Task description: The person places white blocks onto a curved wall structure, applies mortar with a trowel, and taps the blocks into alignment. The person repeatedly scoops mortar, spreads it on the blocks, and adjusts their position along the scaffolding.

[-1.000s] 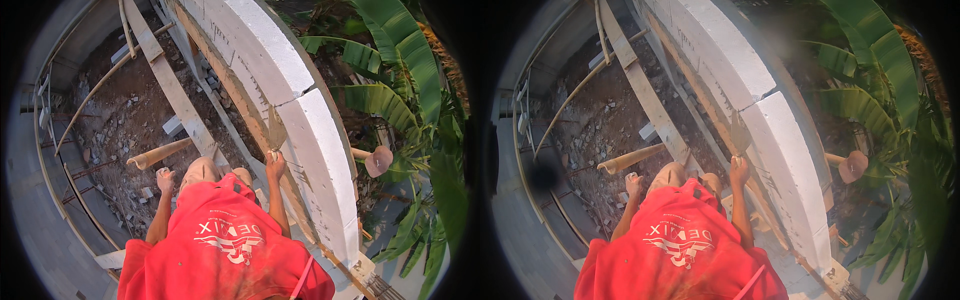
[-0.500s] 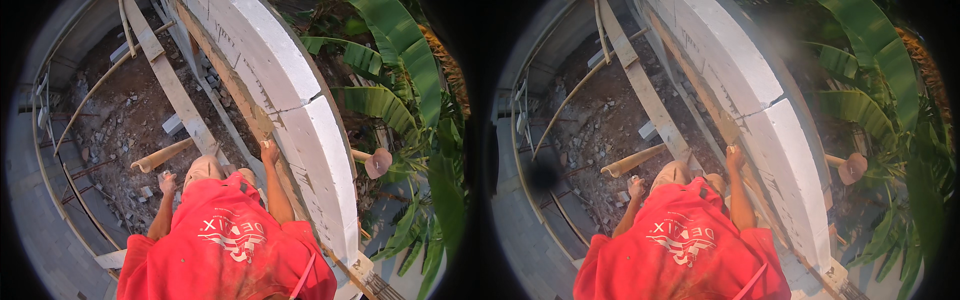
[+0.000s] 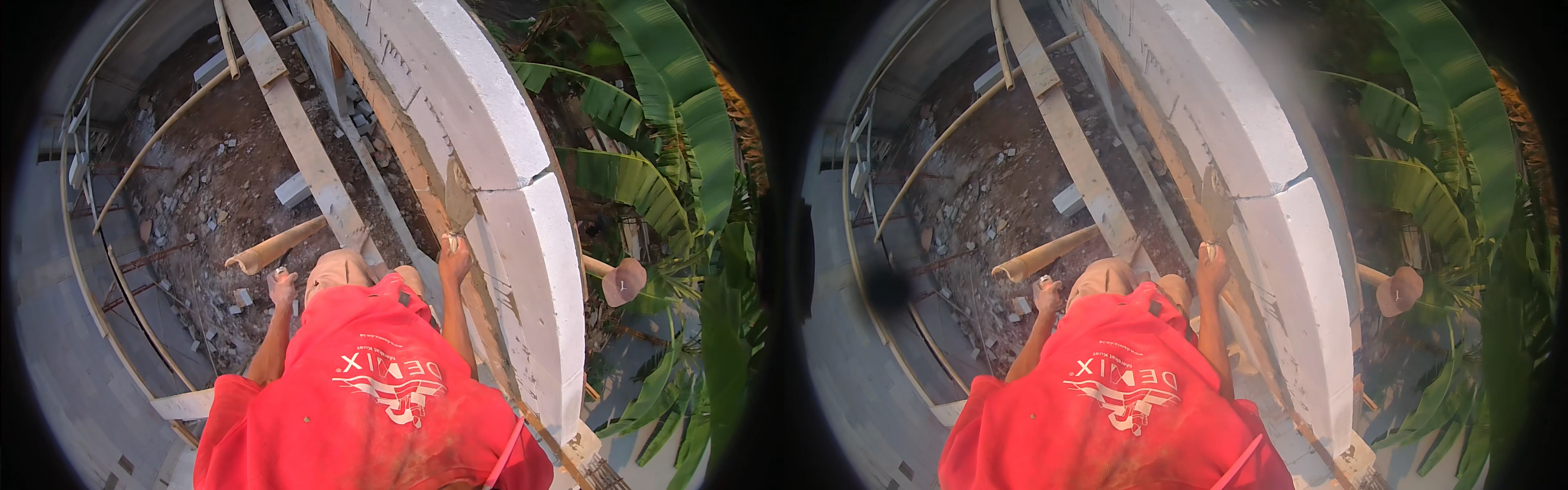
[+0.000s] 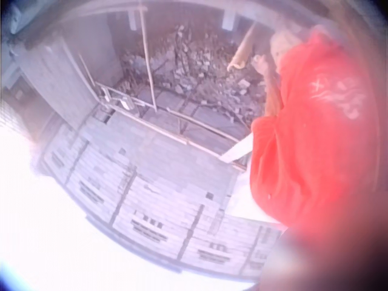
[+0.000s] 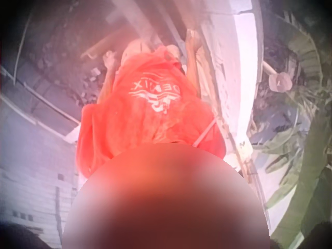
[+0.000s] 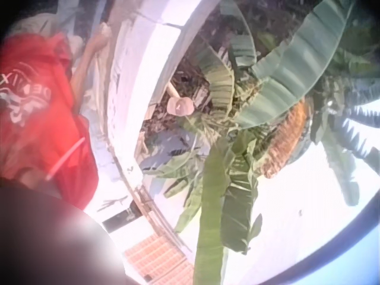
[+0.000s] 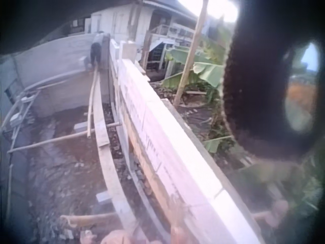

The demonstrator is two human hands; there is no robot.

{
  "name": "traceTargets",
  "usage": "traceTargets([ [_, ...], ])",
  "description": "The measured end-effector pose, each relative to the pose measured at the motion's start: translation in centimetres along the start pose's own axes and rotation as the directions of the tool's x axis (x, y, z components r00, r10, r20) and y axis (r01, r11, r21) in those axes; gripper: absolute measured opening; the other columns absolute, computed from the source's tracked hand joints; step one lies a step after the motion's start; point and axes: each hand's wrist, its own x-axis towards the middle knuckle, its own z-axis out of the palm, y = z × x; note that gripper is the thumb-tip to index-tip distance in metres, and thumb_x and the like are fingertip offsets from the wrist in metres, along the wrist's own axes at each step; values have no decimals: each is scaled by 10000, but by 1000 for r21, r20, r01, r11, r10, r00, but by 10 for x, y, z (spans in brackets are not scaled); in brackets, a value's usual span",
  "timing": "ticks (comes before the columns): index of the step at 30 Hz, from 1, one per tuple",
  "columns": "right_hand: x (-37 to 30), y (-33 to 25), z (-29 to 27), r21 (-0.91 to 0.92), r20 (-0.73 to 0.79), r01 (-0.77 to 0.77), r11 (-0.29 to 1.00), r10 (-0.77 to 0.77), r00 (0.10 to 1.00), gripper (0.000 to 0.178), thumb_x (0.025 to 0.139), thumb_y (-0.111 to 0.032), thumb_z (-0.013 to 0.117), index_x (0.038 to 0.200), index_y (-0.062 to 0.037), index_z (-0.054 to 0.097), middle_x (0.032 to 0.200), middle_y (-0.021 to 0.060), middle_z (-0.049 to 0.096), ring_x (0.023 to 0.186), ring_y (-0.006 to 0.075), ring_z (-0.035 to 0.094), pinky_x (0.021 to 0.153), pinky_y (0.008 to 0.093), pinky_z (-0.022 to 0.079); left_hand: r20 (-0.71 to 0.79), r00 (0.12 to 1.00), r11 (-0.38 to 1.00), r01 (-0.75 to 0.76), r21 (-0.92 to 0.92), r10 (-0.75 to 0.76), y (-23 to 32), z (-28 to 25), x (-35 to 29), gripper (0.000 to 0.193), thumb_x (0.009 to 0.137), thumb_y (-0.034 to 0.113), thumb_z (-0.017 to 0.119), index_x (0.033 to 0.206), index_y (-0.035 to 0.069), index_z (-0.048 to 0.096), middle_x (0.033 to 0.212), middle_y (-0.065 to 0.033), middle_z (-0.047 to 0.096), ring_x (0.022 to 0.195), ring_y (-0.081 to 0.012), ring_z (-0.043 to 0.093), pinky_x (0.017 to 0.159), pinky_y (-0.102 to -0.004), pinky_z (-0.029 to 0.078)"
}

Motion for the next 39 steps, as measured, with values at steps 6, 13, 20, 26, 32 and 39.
traceTargets([
  [6, 48, -14, 23, -47, 78, -35, 998, 39, 996, 452, 915, -429, 674, 1030, 8, 684, 921, 265, 712, 892, 464, 688, 773, 533, 525, 149, 978, 988, 153, -31, -147, 10, -2, 7, 638, 740, 344, 834, 1265, 133, 540, 886, -43, 628, 675, -174, 629, 577, -327, 553],
  [13, 36, -51, 2, 109, -23, -32, 993, 35, 999, 426, 911, -437, 683, 989, -19, 708, 903, 246, 717, 877, 449, 696, 764, 508, 529, 5, 1000, 996, -16, -85, 16, 17, 0, 8, 681, 723, 294, 852, 1288, 134, 506, 877, -51, 626, 644, -173, 618, 553, -343, 545],
  [20, 70, -81, 27, -63, 94, 16, 998, -10, 995, 435, 934, -431, 657, 1056, -14, 681, 929, 259, 711, 901, 463, 694, 796, 543, 529, -145, 983, 993, -108, 54, 115, -8, 9, 23, 669, 709, 251, 855, 1262, 104, 510, 890, -77, 635, 645, -183, 635, 504, -319, 519],
  [26, 72, -97, 24, 59, -11, -1, 998, 2, 1000, 455, 939, -433, 655, 1032, 12, 675, 905, 261, 706, 888, 459, 696, 751, 534, 529, 80, 990, 942, 133, -310, -113, 27, -15, -9, 619, 708, 179, 854, 1210, 87, 504, 868, -68, 619, 622, -191, 610, 530, -351, 500],
  [32, 99, -134, 48, -36, 129, 15, 999, -10, 992, 420, 931, -405, 666, 969, 13, 689, 890, 254, 710, 858, 447, 698, 746, 519, 527, 25, 991, 964, 135, -230, -133, 28, -20, -12, 593, 715, 171, 832, 1210, 93, 515, 867, -66, 605, 607, -180, 586, 500, -345, 473],
  [39, 99, -149, 55, 177, 50, -14, 984, 5, 999, 423, 956, -385, 642, 1062, 23, 681, 929, 271, 711, 921, 440, 701, 795, 521, 523, -44, 999, 978, 8, -211, -18, 16, -19, -1, 662, 684, 233, 861, 1232, 78, 523, 1000, -85, 630, 795, -215, 634, 664, -365, 524],
])
